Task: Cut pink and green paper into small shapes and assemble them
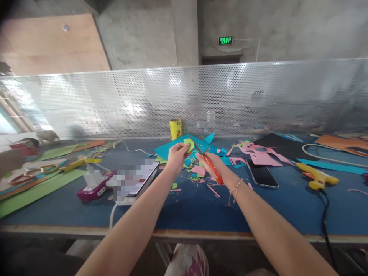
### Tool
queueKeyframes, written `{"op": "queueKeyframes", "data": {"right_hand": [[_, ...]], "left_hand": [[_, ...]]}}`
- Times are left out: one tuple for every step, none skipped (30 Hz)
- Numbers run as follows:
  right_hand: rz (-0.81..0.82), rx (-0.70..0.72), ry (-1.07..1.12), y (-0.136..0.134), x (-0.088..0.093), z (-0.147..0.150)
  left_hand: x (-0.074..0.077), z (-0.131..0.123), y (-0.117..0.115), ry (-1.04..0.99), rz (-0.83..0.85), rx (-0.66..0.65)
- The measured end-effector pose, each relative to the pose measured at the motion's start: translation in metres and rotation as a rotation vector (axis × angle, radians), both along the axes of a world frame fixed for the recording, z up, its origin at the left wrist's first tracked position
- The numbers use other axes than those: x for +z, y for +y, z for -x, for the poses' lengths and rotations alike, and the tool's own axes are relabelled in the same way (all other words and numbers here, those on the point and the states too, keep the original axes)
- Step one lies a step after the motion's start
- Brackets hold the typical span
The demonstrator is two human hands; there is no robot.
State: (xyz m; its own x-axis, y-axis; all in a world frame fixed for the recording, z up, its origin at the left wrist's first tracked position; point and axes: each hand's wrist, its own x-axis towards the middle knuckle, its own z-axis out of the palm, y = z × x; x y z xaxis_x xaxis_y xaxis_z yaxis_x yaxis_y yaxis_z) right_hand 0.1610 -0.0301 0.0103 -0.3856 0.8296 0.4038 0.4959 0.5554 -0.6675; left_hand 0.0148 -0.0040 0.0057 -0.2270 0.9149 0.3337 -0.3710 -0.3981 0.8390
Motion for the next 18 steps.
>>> {"op": "queueKeyframes", "data": {"right_hand": [[-0.006,-0.004,-0.006,-0.001,0.001,0.000],[-0.014,-0.010,-0.017,-0.001,0.002,0.000],[-0.022,-0.020,-0.030,-0.001,0.002,0.000],[-0.030,-0.033,-0.045,0.000,0.003,0.000],[-0.037,-0.046,-0.062,0.001,0.002,0.000],[-0.048,-0.057,-0.076,0.002,0.002,-0.001],[-0.062,-0.065,-0.083,0.004,0.001,-0.001],[-0.078,-0.068,-0.085,0.006,-0.001,-0.001],[-0.091,-0.067,-0.078,0.008,-0.003,-0.001],[-0.100,-0.063,-0.071,0.010,-0.004,-0.001],[-0.105,-0.060,-0.063,0.011,-0.005,-0.001],[-0.104,-0.060,-0.058,0.012,-0.006,-0.001],[-0.099,-0.063,-0.060,0.012,-0.007,-0.001],[-0.089,-0.071,-0.063,0.012,-0.006,0.000],[-0.076,-0.079,-0.065,0.011,-0.006,0.000],[-0.060,-0.085,-0.066,0.010,-0.005,0.001],[-0.043,-0.088,-0.068,0.009,-0.004,0.001],[-0.031,-0.086,-0.069,0.008,-0.003,0.001]], "left_hand": [[0.000,0.000,0.000,0.001,0.003,0.001],[0.001,0.000,0.000,0.000,0.007,-0.001],[0.001,0.001,0.000,-0.004,0.013,-0.006],[0.002,0.001,-0.001,-0.011,0.019,-0.015],[0.003,0.002,-0.001,-0.019,0.029,-0.029],[0.003,0.003,-0.002,-0.028,0.042,-0.045],[0.004,0.004,-0.002,-0.040,0.056,-0.060],[0.004,0.005,-0.003,-0.052,0.071,-0.070],[0.005,0.006,-0.003,-0.061,0.084,-0.072],[0.005,0.006,-0.003,-0.067,0.094,-0.067],[0.004,0.006,-0.003,-0.071,0.100,-0.057],[0.003,0.006,-0.002,-0.073,0.101,-0.047],[0.003,0.005,-0.002,-0.072,0.099,-0.039],[0.002,0.004,-0.001,-0.069,0.096,-0.038],[0.001,0.003,-0.001,-0.065,0.091,-0.039],[0.001,0.003,-0.001,-0.060,0.087,-0.039],[0.000,0.002,-0.001,-0.051,0.086,-0.036],[0.000,0.002,-0.001,-0.041,0.086,-0.028]]}}
